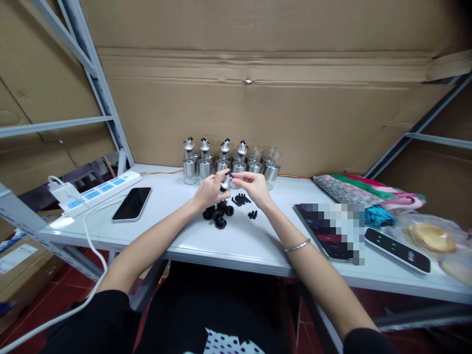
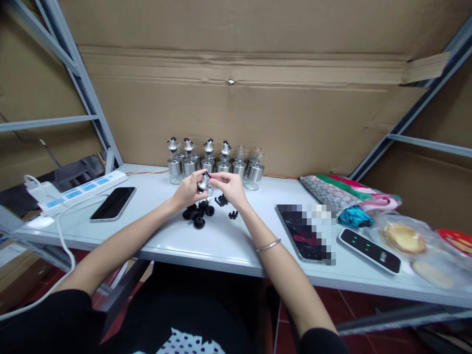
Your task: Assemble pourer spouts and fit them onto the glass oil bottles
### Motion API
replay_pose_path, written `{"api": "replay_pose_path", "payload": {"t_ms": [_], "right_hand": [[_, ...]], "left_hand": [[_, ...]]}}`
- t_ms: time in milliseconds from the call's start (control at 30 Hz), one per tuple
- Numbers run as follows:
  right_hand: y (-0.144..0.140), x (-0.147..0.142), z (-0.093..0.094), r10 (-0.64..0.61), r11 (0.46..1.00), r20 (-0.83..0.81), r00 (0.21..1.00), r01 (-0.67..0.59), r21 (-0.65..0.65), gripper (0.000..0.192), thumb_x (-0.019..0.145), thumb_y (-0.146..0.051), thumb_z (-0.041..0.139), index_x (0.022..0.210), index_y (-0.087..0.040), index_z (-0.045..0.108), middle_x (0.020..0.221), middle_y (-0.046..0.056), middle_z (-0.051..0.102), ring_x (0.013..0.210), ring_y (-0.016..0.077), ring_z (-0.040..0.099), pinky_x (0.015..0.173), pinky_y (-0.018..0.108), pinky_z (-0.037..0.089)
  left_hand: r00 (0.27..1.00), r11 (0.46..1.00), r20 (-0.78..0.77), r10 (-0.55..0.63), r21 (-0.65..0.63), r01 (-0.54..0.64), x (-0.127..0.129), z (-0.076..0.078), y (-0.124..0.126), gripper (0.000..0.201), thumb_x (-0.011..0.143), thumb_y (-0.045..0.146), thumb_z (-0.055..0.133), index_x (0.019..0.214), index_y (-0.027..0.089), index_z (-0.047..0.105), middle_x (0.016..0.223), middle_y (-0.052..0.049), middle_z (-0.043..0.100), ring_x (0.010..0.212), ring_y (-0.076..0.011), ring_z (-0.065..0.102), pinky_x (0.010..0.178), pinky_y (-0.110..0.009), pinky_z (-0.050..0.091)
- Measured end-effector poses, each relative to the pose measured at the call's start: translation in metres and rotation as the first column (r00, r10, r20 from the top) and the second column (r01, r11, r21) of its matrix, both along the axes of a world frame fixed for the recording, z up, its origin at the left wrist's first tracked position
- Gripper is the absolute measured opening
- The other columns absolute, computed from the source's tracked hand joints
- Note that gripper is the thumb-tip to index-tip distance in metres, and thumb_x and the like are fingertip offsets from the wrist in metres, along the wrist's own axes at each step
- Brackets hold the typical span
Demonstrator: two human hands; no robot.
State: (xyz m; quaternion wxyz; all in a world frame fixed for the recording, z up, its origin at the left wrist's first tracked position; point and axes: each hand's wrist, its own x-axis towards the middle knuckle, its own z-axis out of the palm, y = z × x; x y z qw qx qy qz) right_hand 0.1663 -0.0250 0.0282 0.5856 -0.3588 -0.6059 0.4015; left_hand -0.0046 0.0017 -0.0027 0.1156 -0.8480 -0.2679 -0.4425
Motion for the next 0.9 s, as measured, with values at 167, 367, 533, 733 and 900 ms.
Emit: {"api": "replay_pose_path", "payload": {"t_ms": [167, 367, 533, 733, 900], "right_hand": [[0.001, -0.001, 0.000, 0.012, 1.000, -0.009, 1.000, -0.012, -0.024, 0.025, 0.050, -0.030, 0.082, 0.070, -0.016, 0.075, 0.054, -0.001, 0.066, 0.052, 0.0115, 0.055, 0.058, 0.029, 0.047], [0.000, 0.000, -0.002, 0.022, 0.998, 0.030, 0.999, -0.020, -0.057, 0.026, 0.053, -0.032, 0.080, 0.070, -0.014, 0.074, 0.042, -0.004, 0.056, 0.034, 0.0059, 0.039, 0.039, 0.023, 0.031], [0.000, -0.002, -0.004, -0.015, 0.997, 0.041, 0.999, 0.019, -0.080, 0.029, 0.053, -0.035, 0.078, 0.072, -0.013, 0.074, 0.048, -0.001, 0.060, 0.035, 0.0078, 0.044, 0.029, 0.020, 0.023], [0.001, -0.007, -0.008, -0.044, 0.995, 0.050, 0.998, 0.048, -0.083, 0.030, 0.053, -0.036, 0.075, 0.074, -0.014, 0.073, 0.059, 0.004, 0.064, 0.054, 0.0183, 0.062, 0.027, 0.019, 0.028], [-0.003, -0.015, -0.012, -0.116, 0.993, 0.089, 0.989, 0.117, -0.006, 0.028, 0.061, -0.036, 0.069, 0.078, -0.015, 0.073, 0.061, 0.004, 0.066, 0.051, 0.0165, 0.059, 0.027, 0.019, 0.031]], "left_hand": [[0.999, 0.999, -0.053, 0.005, -0.037, -0.007, 0.000, -0.004, 0.003, 0.064, 0.073, 0.019, 0.060, 0.128, 0.010, 0.030, 0.083, -0.002, 0.064, 0.078, -0.0200, 0.066, 0.075, -0.031, 0.051], [0.996, 0.998, -0.091, 0.024, -0.058, -0.029, -0.001, -0.008, 0.006, 0.064, 0.073, 0.020, 0.061, 0.128, 0.010, 0.028, 0.089, -0.005, 0.064, 0.084, -0.0229, 0.068, 0.077, -0.034, 0.052], [0.995, 0.993, -0.094, 0.034, -0.111, -0.044, 0.000, -0.009, 0.007, 0.064, 0.073, 0.022, 0.062, 0.127, 0.010, 0.029, 0.092, -0.007, 0.065, 0.088, -0.0239, 0.067, 0.077, -0.034, 0.052], [0.995, 0.989, -0.082, 0.063, -0.125, -0.073, 0.000, -0.009, 0.007, 0.063, 0.072, 0.023, 0.063, 0.125, 0.010, 0.032, 0.090, -0.007, 0.065, 0.086, -0.0245, 0.066, 0.079, -0.035, 0.051], [0.996, 0.984, -0.027, 0.087, -0.155, -0.091, 0.001, -0.009, 0.007, 0.058, 0.070, 0.023, 0.062, 0.121, 0.012, 0.035, 0.095, -0.009, 0.065, 0.091, -0.0256, 0.065, 0.084, -0.038, 0.049]]}}
